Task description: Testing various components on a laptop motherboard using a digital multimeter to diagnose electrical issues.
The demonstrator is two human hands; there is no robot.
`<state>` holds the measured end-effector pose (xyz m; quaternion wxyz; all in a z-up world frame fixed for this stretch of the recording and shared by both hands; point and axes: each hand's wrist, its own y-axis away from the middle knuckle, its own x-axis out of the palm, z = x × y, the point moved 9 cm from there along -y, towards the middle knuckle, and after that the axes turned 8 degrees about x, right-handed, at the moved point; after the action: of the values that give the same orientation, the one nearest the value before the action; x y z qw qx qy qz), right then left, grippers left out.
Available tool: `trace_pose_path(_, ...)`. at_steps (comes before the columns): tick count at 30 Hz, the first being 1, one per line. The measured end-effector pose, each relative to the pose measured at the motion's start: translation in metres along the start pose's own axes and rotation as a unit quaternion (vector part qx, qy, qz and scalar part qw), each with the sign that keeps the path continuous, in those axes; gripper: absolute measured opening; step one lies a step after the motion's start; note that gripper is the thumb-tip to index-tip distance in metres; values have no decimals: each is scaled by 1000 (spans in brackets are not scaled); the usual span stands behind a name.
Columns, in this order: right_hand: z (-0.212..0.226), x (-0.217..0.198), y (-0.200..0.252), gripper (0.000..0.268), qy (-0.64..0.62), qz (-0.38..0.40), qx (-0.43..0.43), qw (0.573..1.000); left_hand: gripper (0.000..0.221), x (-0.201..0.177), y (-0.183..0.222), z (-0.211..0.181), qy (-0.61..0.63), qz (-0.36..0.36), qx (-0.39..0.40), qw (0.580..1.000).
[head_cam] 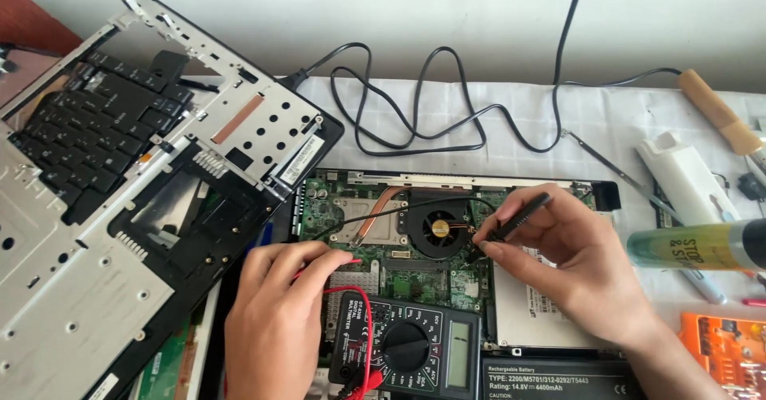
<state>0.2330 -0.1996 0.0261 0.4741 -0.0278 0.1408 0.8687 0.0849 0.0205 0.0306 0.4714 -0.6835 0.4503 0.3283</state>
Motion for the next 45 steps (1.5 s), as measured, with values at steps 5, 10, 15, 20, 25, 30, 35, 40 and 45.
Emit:
trace_pose_path(5,6,3,3,22,-4,20,-44,999,37,3,1,1,4,19,-16,1000)
trace_pose_path(10,9,-4,6,24,-11,16,-71,997,26,-12,-5,-12,29,-24,-1,999)
trace_pose_path(15,13,-18,11,24,-61,-10,-71,996,19,-43,-12,-32,128,-118,6,985)
trace_pose_path(20,9,-25,17,26,-78,-16,-63,995,19,-51,-7,-34,88,-100,-60,989)
trace_pose_path(25,20,-7,31,22,-61,100,-87,989,16,-52,-10,-40,109,-129,-19,985)
trace_pose_path(30,10,0,43,25,34,116,-70,990,13,-45,-7,-39,124,-142,35,981)
trace_pose_path(35,14,7,46,20,72,161,-93,980,15,-34,-8,-34,112,-113,54,986)
trace_pose_path(40,9,17,46,14,109,192,-84,972,20,-17,-5,-25,97,-58,56,992)
trace_pose_path(45,18,21,48,15,108,215,-131,962,20,-17,-6,-24,88,-51,45,994)
